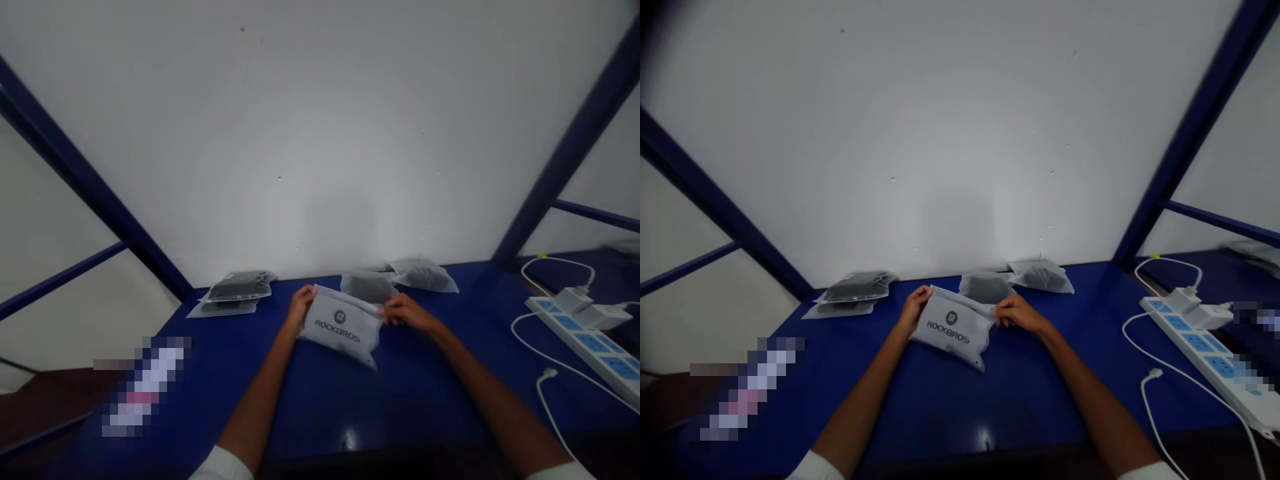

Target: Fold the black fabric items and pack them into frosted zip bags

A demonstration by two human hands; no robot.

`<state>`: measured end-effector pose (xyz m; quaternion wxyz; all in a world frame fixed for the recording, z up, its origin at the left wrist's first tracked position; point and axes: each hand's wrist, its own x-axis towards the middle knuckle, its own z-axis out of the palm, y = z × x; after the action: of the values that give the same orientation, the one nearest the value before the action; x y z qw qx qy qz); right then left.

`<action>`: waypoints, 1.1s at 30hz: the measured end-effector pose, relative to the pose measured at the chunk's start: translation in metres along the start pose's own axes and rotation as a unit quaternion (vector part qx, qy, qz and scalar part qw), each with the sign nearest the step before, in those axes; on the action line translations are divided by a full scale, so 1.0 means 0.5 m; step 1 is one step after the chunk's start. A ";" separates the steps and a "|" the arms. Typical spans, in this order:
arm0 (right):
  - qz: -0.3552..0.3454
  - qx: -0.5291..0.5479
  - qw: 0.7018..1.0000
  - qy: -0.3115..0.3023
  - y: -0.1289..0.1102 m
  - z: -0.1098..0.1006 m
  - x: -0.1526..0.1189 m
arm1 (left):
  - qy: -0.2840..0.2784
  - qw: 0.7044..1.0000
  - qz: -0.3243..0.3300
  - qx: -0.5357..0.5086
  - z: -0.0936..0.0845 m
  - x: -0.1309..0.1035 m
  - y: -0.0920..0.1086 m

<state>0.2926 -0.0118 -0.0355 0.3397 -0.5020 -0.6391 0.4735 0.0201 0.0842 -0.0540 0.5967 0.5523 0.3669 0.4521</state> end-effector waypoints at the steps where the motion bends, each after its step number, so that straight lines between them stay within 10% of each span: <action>1: 0.001 -0.008 1.000 -0.008 0.001 -0.014 -0.004 | 0.007 1.000 0.008 0.001 -0.011 0.003 0.001; 12: -0.036 -0.079 0.995 0.056 0.013 -0.006 0.003 | -0.069 0.970 0.119 0.202 0.061 -0.035 0.000; 21: -0.063 -0.113 0.965 0.229 0.033 -0.002 0.013 | -0.063 0.960 0.142 0.233 0.063 -0.039 0.012; 27: -0.100 -0.130 0.942 0.291 0.019 0.010 0.007 | -0.158 0.968 0.064 0.187 0.073 -0.058 0.043; 33: -0.170 -0.179 0.942 0.225 -0.004 0.042 0.000 | -0.268 0.943 -0.054 0.191 0.073 -0.067 0.047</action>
<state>0.2731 -0.0176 -0.0405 0.4550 -0.5317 -0.6961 0.1607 0.0406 0.0402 -0.0285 0.5799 0.7360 0.3021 0.1756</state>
